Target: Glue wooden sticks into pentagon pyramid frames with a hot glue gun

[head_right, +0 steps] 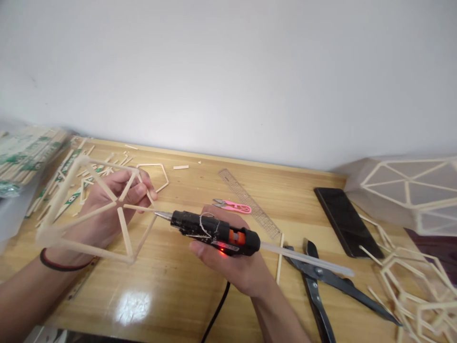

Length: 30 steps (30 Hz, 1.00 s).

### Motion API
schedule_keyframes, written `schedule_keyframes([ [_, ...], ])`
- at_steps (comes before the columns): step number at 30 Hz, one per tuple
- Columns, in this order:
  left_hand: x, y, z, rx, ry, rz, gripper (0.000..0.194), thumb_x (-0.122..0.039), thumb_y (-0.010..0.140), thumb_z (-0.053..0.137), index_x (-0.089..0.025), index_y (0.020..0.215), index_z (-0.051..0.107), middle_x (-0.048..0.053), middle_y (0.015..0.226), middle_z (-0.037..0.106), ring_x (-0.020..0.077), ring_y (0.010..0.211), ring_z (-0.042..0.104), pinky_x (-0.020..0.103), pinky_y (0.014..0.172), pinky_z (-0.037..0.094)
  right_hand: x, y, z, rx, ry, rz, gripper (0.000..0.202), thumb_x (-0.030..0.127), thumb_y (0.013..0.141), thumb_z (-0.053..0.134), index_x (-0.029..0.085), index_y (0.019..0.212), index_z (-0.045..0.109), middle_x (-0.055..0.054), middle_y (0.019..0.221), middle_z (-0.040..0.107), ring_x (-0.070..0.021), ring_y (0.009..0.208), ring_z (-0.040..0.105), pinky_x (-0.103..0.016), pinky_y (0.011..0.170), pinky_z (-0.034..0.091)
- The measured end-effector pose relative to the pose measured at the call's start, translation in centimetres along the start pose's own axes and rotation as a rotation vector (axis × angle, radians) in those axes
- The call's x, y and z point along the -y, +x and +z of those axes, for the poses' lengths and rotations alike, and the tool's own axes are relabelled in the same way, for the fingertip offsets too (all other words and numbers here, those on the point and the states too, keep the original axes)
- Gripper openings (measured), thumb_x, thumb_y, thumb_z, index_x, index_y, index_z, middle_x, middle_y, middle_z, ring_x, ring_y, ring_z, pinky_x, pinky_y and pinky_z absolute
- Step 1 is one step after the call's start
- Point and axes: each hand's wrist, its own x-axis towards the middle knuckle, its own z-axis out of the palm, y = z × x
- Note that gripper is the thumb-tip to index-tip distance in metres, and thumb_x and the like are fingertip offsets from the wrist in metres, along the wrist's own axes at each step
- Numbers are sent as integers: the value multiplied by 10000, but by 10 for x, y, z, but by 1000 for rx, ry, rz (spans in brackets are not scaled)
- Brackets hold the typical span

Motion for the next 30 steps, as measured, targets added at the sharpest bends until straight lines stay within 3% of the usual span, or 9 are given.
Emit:
schedule_keyframes([
  [5, -4, -3, 1, 6, 40, -12, 148, -333, 863, 859, -206, 818, 797, 33, 726, 699, 116, 603, 602, 210, 547, 494, 7, 4, 0, 89, 43, 25, 282, 326, 928, 717, 229, 719, 554, 30, 685, 486, -139, 581, 429, -300, 516, 318],
  [11, -18, -8, 8, 24, 144, -81, 198, -360, 852, 859, -187, 789, 784, 45, 702, 693, 114, 540, 532, 229, 473, 424, 11, 5, 1, 153, 93, 78, 336, 346, 928, 725, 231, 695, 512, 35, 664, 462, -136, 564, 439, -285, 483, 344],
  [19, -20, -3, 10, 120, 58, -85, 306, -411, 821, 890, -154, 763, 735, 17, 653, 678, 72, 484, 468, 197, 441, 375, 14, 7, 0, 160, 150, 99, 322, 310, 884, 742, 226, 682, 507, 42, 631, 477, -116, 542, 419, -255, 460, 327],
  [26, -15, -2, 5, 173, 15, -67, 251, -343, 868, 854, -138, 796, 730, 8, 697, 684, 57, 515, 485, 178, 471, 368, 12, 7, -4, 134, 120, 144, 298, 276, 860, 735, 223, 688, 497, 52, 633, 424, -109, 554, 381, -259, 481, 287],
  [30, -17, -4, 2, 189, 104, -46, 173, -266, 927, 774, -133, 828, 727, 10, 706, 682, 67, 539, 498, 187, 503, 388, 14, 8, -5, 129, 104, 119, 287, 281, 856, 727, 221, 682, 507, 50, 636, 432, -109, 556, 394, -266, 490, 283],
])
